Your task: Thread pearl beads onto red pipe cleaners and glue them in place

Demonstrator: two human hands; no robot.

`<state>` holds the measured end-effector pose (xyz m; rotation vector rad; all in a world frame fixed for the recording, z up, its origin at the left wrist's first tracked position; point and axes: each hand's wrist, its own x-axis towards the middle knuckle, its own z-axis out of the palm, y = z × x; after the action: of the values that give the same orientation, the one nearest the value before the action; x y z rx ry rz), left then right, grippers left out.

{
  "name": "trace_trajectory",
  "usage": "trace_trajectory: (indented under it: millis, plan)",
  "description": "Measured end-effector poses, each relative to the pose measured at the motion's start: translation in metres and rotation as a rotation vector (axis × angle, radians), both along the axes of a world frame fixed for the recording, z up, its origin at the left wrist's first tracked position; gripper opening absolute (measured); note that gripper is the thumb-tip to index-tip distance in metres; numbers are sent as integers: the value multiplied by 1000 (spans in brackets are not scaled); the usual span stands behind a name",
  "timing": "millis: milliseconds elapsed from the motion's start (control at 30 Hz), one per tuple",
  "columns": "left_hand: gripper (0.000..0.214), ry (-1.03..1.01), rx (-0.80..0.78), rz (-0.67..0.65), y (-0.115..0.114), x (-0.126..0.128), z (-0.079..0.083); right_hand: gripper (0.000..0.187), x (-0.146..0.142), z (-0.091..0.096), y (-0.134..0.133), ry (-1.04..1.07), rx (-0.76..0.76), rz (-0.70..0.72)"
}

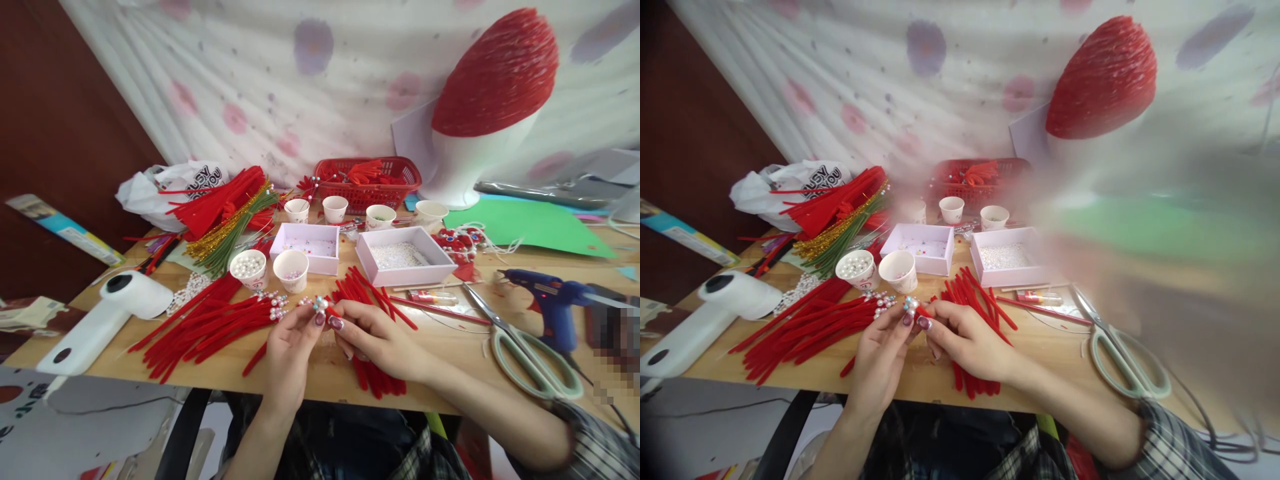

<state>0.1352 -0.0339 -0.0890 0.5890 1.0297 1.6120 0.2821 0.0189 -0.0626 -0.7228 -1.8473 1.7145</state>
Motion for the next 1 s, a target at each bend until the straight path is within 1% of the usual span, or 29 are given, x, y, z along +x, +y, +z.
trace_trajectory:
  millis: [67, 200, 300, 367, 400, 433, 500, 567, 600, 667, 700, 767, 800, 867, 933, 1000]
  plan:
    - [27, 9, 11, -15, 1, 1, -1, 38, 0, 0, 0, 9, -10, -2]
    - [24, 7, 36, -96, 3, 4, -1, 38, 0, -3, -1, 7, -22, 3]
    - [26, -33, 50, -120, 4, 7, 3, 40, 0, -5, -2, -1, -58, 36]
    - [28, -42, 44, -121, 5, 8, 6, 43, 0, -3, -5, -29, -96, 70]
    - [29, -45, 34, -129, 5, 9, 8, 43, -1, -1, -6, -51, -83, 78]
    - [31, -50, 23, -138, 5, 9, 10, 43, 0, 3, -8, -86, -32, 72]
    - [31, -77, 17, -139, 6, 8, 14, 37, 3, 12, -13, -184, 164, 5]
    - [28, -131, 49, -103, 8, 5, 16, 26, 13, 19, -20, -289, 362, -125]
    - [28, -158, 72, -85, 9, 3, 16, 23, 20, 21, -23, -325, 420, -209]
    - [30, -195, 93, -60, 12, -1, 17, 17, 36, 21, -31, -325, 485, -448]
    - [34, -200, 86, -50, 13, -2, 18, 17, 44, 19, -35, -303, 507, -590]
    - [39, -177, 55, -26, 14, -2, 18, 28, 56, 17, -46, -255, 508, -831]
    - [40, -155, 39, -19, 13, -1, 18, 35, 59, 16, -51, -225, 497, -911]
    - [40, -113, 15, -32, 11, 3, 19, 48, 62, 14, -61, -174, 487, -996]
    - [40, -73, -5, -80, 8, 7, 18, 54, 65, 11, -67, -207, 547, -1131]
    - [40, -31, -32, -133, 5, 8, 16, 57, 73, 6, -69, -313, 625, -1355]
